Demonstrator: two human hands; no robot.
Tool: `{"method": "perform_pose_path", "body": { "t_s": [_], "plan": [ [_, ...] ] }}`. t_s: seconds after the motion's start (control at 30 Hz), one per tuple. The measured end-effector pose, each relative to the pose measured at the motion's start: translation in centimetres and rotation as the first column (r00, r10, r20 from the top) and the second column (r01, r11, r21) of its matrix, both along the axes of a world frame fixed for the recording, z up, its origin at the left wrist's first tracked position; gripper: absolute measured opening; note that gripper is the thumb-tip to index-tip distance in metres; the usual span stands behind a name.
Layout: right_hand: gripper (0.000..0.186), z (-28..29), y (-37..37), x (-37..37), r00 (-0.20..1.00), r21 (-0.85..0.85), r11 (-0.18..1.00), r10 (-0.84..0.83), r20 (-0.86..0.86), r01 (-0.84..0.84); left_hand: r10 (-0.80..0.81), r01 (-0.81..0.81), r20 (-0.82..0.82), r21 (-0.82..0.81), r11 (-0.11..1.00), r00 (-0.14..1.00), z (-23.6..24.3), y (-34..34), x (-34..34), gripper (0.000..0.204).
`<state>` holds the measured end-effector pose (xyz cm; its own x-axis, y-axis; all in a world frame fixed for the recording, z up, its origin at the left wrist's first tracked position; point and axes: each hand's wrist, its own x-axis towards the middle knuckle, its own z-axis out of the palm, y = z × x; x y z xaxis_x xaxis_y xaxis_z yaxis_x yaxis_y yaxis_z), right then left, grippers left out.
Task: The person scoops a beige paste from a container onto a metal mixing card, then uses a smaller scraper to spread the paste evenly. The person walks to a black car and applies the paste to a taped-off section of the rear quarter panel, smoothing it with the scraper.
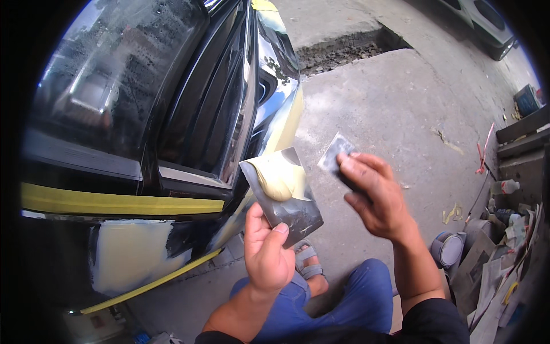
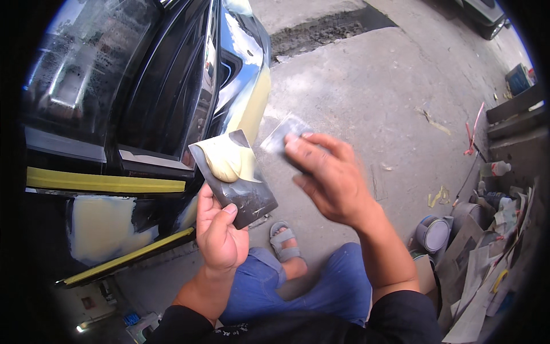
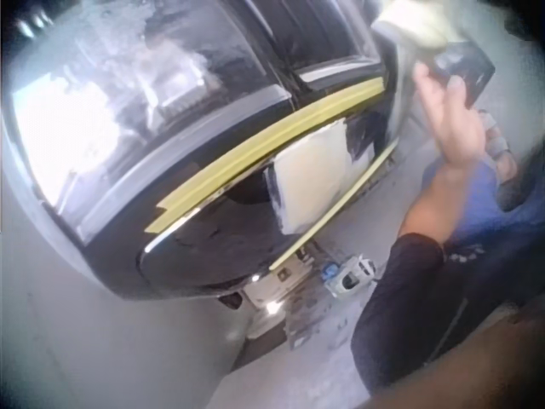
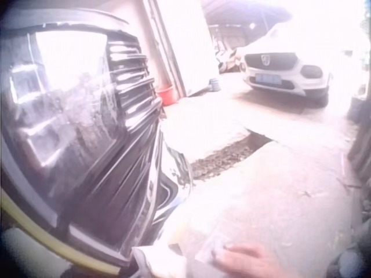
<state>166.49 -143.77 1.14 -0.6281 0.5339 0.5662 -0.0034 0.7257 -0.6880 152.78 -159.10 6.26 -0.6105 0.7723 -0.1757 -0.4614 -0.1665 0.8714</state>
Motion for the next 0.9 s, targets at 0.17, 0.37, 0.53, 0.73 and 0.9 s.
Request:
{"method": "perform_pose_path", "body": {
  "t_s": [0.17,0.37,0.53,0.73,0.9],
  "plan": [
    [0.051,2.5,-2.7,0.0,0.989,0.151,0.987,0.029,0.145,-0.051,-0.031,0.031,0.000,-0.013,0.999,1.000,0.1,0.6,0.4,0.062],
    [0.052,0.4,-3.0,0.3,0.954,0.167,0.975,0.099,0.282,-0.150,0.019,-0.038,-0.415,-0.039,0.998,0.910,-0.6,-0.9,-0.1,0.058],
    [0.045,-1.2,0.9,-1.6,0.952,0.169,0.984,-0.098,0.289,0.050,0.253,-0.166,-0.659,0.192,0.967,0.709,0.4,-1.6,-1.3,0.059],
    [0.035,-2.8,5.1,-7.7,0.964,0.306,0.952,-0.080,0.254,-0.002,0.211,-0.167,-0.567,0.129,0.977,0.797,-0.1,-1.3,-1.4,0.066],
    [0.035,-2.3,6.7,-8.7,0.962,0.314,0.948,-0.031,0.271,-0.059,0.214,-0.187,-0.562,0.106,0.977,0.799,-0.3,-1.4,-1.1,0.067]
  ]
}}
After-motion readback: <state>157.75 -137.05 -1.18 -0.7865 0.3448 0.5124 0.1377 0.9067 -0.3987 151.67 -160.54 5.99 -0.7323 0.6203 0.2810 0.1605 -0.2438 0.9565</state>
